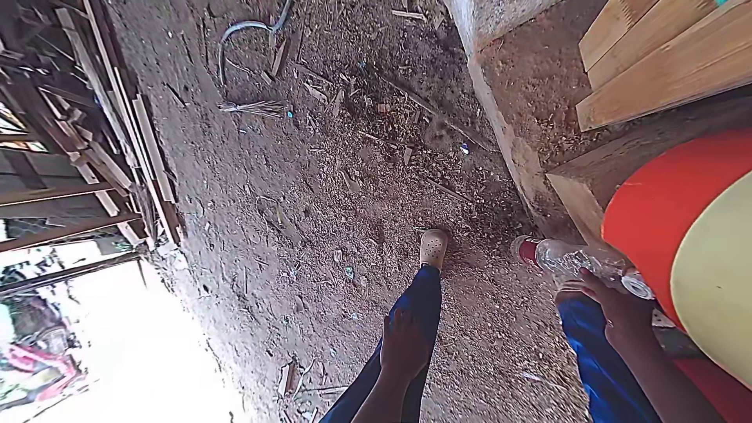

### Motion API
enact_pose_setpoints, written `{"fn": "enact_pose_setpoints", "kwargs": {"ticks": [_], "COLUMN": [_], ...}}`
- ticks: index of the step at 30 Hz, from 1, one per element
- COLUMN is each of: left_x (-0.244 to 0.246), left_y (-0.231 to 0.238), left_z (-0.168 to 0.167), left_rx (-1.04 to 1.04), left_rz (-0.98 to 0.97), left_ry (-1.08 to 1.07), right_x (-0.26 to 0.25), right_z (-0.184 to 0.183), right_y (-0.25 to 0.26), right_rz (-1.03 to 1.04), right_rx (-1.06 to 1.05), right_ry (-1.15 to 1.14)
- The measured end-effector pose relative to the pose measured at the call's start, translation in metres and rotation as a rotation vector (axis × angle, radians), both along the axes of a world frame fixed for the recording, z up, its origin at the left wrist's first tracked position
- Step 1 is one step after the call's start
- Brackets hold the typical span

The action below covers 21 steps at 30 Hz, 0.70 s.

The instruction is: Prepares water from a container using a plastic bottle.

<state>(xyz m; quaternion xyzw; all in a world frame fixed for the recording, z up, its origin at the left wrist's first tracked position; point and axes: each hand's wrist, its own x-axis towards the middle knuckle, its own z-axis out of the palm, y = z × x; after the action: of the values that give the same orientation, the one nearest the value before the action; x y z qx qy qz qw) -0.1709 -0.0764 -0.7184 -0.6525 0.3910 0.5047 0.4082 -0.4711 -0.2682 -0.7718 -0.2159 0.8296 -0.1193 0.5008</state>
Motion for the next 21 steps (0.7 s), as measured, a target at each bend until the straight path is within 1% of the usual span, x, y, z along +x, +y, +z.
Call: {"fn": "enact_pose_setpoints", "kwargs": {"ticks": [9,15,21], "left_x": [0.0003,-0.0003,-0.0017], "left_y": [-0.0068,-0.0073,-0.0084], "left_z": [0.0023,0.0028,0.0033], "left_rx": [0.020,0.024,0.023], "left_rz": [0.018,-0.006,-0.002], "left_ry": [0.001,-0.005,-0.009], "right_x": [-0.0004,0.0010,0.0012], "right_z": [-0.0002,0.0007,0.0031], "right_y": [-0.0007,-0.0008,-0.0023], "right_rz": [0.028,-0.043,-0.053], "right_rx": [0.022,0.052,0.061], "right_ry": [-0.004,-0.036,-0.048]}}
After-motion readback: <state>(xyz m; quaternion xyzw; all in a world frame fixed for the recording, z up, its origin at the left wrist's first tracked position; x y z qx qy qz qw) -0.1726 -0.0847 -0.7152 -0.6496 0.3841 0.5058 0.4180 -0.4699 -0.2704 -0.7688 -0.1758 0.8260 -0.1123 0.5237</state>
